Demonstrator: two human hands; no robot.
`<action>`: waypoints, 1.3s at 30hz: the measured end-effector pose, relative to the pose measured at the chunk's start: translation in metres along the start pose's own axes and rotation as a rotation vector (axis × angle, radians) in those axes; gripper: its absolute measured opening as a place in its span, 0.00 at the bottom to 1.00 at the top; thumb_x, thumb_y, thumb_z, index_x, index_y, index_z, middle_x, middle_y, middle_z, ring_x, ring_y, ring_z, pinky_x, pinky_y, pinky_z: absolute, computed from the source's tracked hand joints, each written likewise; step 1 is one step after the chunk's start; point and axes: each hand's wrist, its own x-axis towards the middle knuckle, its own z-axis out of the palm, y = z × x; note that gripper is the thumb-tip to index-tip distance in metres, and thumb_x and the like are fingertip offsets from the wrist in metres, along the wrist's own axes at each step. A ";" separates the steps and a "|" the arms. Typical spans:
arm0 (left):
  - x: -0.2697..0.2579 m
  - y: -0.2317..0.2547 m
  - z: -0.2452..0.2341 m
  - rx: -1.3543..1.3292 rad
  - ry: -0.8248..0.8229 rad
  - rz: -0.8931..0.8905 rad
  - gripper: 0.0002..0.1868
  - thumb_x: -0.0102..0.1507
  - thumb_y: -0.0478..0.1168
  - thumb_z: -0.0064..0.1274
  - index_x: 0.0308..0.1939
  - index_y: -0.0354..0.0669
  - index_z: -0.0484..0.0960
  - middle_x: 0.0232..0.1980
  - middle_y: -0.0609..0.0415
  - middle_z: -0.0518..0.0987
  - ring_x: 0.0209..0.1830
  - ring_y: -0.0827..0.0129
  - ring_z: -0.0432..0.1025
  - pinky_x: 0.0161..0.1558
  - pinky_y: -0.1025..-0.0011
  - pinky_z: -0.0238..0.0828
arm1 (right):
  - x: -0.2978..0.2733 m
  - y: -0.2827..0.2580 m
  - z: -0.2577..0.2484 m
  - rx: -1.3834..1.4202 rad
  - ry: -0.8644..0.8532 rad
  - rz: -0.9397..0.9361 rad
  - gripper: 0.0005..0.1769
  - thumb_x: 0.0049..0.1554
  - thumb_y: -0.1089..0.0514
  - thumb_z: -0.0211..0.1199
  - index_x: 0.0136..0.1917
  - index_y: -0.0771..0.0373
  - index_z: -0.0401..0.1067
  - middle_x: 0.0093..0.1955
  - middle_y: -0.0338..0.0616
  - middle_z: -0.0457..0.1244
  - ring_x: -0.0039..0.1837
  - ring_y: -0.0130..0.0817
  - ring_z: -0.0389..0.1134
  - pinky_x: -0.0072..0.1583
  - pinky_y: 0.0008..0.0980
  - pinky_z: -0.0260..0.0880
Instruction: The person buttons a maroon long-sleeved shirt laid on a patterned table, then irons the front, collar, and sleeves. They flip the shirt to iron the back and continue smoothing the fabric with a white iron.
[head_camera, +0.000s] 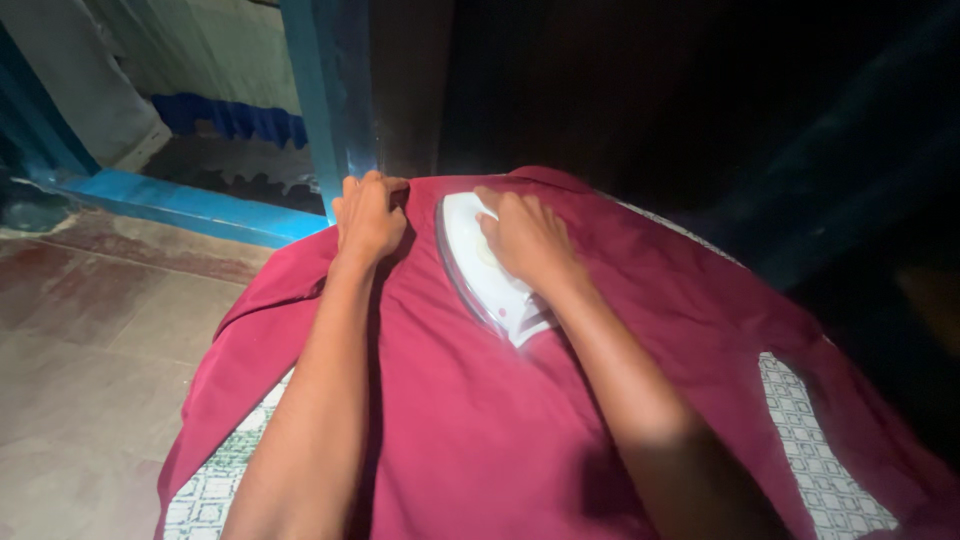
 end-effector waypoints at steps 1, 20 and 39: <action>0.001 0.000 -0.001 0.002 -0.009 -0.006 0.19 0.59 0.31 0.52 0.52 0.49 0.88 0.56 0.51 0.80 0.57 0.51 0.68 0.57 0.54 0.62 | 0.003 -0.002 -0.001 -0.009 -0.014 0.000 0.25 0.63 0.51 0.55 0.73 0.51 0.67 0.60 0.64 0.67 0.62 0.60 0.69 0.63 0.57 0.67; 0.003 -0.004 -0.006 -0.023 -0.137 -0.087 0.22 0.60 0.30 0.49 0.55 0.50 0.86 0.52 0.51 0.83 0.56 0.56 0.69 0.57 0.60 0.61 | -0.024 0.001 -0.011 0.122 -0.061 -0.116 0.26 0.61 0.52 0.59 0.72 0.54 0.69 0.62 0.56 0.67 0.64 0.52 0.70 0.64 0.50 0.67; -0.026 -0.001 -0.076 0.054 -0.399 -0.280 0.27 0.60 0.58 0.64 0.56 0.49 0.83 0.52 0.46 0.85 0.59 0.52 0.76 0.62 0.57 0.68 | -0.034 -0.009 -0.008 -0.106 -0.044 -0.055 0.25 0.61 0.52 0.59 0.72 0.44 0.69 0.53 0.59 0.69 0.55 0.57 0.71 0.57 0.56 0.69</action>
